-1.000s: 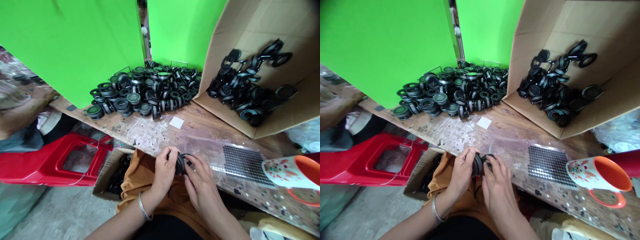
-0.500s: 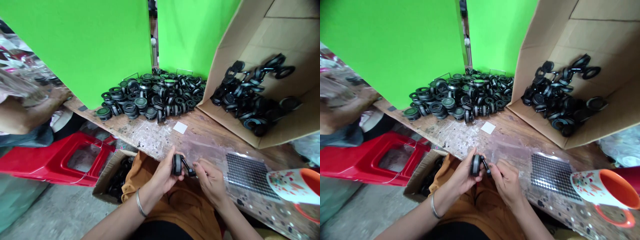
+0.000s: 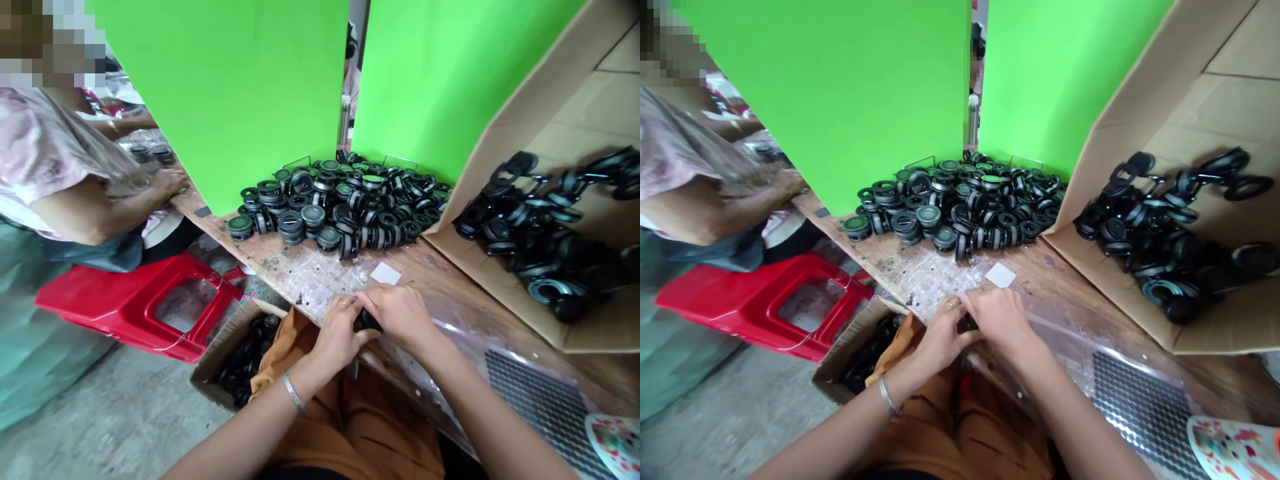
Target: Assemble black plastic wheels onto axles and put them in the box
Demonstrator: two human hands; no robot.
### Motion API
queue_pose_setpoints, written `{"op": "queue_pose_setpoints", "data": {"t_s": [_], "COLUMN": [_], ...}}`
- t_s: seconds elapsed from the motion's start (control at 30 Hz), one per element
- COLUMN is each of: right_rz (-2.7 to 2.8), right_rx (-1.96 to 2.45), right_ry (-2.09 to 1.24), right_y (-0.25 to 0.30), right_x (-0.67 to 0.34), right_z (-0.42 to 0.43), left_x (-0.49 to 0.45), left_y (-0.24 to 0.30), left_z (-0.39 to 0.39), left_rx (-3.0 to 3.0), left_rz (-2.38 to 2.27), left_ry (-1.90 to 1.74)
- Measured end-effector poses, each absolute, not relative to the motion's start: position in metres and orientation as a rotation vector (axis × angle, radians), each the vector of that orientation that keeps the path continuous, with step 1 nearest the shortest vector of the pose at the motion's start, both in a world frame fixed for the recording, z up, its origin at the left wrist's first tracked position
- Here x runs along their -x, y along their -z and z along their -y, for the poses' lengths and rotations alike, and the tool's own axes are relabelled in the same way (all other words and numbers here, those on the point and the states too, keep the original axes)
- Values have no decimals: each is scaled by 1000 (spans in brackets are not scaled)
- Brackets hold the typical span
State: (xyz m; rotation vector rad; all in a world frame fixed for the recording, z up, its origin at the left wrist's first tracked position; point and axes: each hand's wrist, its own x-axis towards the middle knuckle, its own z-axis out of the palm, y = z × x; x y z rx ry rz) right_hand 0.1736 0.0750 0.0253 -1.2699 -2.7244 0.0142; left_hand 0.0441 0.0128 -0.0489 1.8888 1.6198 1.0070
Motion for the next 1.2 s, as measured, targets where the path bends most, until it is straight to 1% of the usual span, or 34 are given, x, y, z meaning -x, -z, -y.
{"op": "queue_pose_setpoints", "data": {"t_s": [0.1,0.17,0.3,0.47,0.67,0.83,0.93,1.0,1.07,1.2], "right_rz": [2742,2712,2602,2609,2524,2307,2108,2001,1901,1802], "right_rx": [1340,1396,1462,1434,1600,1527,1419,1326,1218,1160], "right_ry": [-310,-385,-236,-366,-235,-377,-457,-478,-485,-450], "right_y": [-25,-21,-6,11,19,20,19,18,20,31], "right_x": [-162,-159,-161,-162,-155,-153,-156,-161,-170,-194], "right_z": [-85,-90,-93,-93,-82,-83,-80,-72,-61,-42], "left_x": [-40,-39,-39,-39,-43,-53,-52,-42,-21,47], "left_y": [48,45,41,42,45,49,47,43,37,40], "left_z": [-12,-11,-10,-11,-12,-17,-18,-13,0,31], "left_rx": [-1888,-1883,-1887,-1852,-1886,-1959,-1958,-1915,-1869,-1715], "left_rz": [-1603,-1597,-1585,-1592,-1628,-1837,-1788,-1692,-1692,-2099], "left_ry": [-992,-973,-955,-965,-930,-860,-902,-966,-1043,-1195]}}
